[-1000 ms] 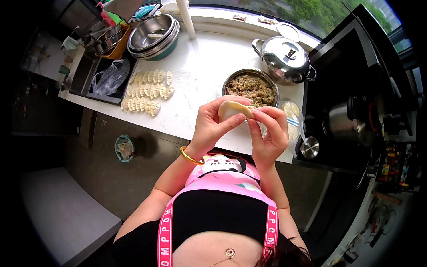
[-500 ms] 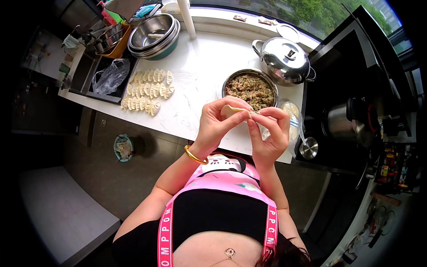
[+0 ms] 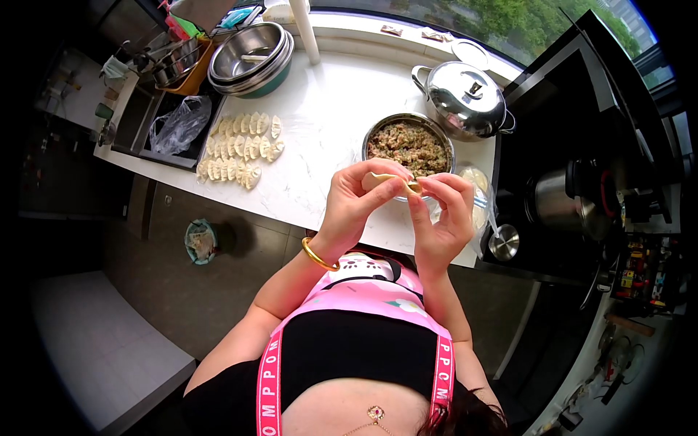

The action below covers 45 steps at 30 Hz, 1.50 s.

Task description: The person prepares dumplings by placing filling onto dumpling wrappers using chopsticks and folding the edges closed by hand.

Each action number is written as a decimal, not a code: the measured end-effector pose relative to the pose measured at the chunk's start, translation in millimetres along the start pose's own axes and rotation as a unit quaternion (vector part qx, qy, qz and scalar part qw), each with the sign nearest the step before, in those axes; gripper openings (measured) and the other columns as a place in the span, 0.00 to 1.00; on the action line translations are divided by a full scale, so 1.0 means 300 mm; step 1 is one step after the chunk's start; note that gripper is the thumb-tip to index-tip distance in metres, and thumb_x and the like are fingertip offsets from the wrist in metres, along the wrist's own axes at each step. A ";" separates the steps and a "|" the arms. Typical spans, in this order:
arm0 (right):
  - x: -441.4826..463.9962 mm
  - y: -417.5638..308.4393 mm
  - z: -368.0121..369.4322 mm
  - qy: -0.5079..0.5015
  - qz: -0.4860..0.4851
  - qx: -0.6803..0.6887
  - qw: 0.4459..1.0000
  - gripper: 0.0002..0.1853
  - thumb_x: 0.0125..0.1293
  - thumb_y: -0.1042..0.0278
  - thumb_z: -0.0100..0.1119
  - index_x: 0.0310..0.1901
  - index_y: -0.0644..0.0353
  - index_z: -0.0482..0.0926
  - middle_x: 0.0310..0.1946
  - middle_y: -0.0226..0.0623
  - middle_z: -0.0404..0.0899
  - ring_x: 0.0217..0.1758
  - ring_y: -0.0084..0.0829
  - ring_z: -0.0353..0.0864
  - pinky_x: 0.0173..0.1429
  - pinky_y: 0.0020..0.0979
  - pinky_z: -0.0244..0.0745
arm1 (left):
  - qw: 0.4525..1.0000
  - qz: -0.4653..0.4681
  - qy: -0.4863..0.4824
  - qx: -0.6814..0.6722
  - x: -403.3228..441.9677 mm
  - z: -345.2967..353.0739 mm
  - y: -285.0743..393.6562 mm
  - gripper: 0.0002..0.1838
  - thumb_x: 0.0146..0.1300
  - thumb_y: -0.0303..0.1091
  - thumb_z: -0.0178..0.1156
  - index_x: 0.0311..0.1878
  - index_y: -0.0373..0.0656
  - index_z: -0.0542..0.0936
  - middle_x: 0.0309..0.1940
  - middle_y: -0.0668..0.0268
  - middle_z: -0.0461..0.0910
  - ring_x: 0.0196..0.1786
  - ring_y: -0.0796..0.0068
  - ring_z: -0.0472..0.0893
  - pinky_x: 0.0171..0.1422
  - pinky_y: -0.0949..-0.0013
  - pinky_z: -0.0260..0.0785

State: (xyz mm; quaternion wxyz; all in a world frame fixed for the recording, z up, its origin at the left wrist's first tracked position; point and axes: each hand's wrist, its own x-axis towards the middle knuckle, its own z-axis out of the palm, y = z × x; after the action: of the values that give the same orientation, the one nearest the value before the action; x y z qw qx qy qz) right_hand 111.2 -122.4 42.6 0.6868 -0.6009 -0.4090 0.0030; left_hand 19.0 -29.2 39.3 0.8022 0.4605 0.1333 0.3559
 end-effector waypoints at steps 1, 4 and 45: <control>0.000 -0.004 0.003 -0.004 0.040 0.037 0.999 0.11 0.54 0.80 0.69 0.40 0.64 0.82 0.40 0.39 0.74 0.42 0.31 0.77 0.48 0.27 0.75 | 1.000 -0.001 -0.003 -0.003 -0.001 0.001 0.002 0.04 0.62 0.27 0.62 0.38 0.36 0.80 0.40 0.59 0.78 0.47 0.73 0.77 0.54 0.71 0.72; 0.000 -0.007 0.001 -0.013 0.107 0.125 0.986 0.09 0.56 0.80 0.67 0.39 0.65 0.82 0.42 0.38 0.73 0.45 0.30 0.76 0.50 0.27 0.73 | 1.000 -0.002 -0.004 -0.010 -0.003 -0.003 0.001 0.04 0.62 0.26 0.62 0.38 0.36 0.80 0.40 0.59 0.78 0.47 0.73 0.77 0.54 0.70 0.73; 0.018 0.036 0.048 0.032 0.095 0.105 0.989 0.03 0.61 0.76 0.63 0.34 0.64 0.79 0.43 0.38 0.71 0.49 0.30 0.70 0.55 0.29 0.66 | 0.994 0.018 0.043 0.098 0.008 0.003 0.007 0.02 0.64 0.23 0.59 0.38 0.35 0.78 0.43 0.60 0.77 0.47 0.74 0.79 0.52 0.68 0.77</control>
State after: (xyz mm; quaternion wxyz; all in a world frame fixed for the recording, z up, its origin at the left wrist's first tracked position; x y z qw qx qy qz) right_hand 111.9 -105.0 35.9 0.7550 -0.5618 -0.3254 0.0923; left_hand 20.3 -27.5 41.9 0.7402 0.5236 0.1933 0.3749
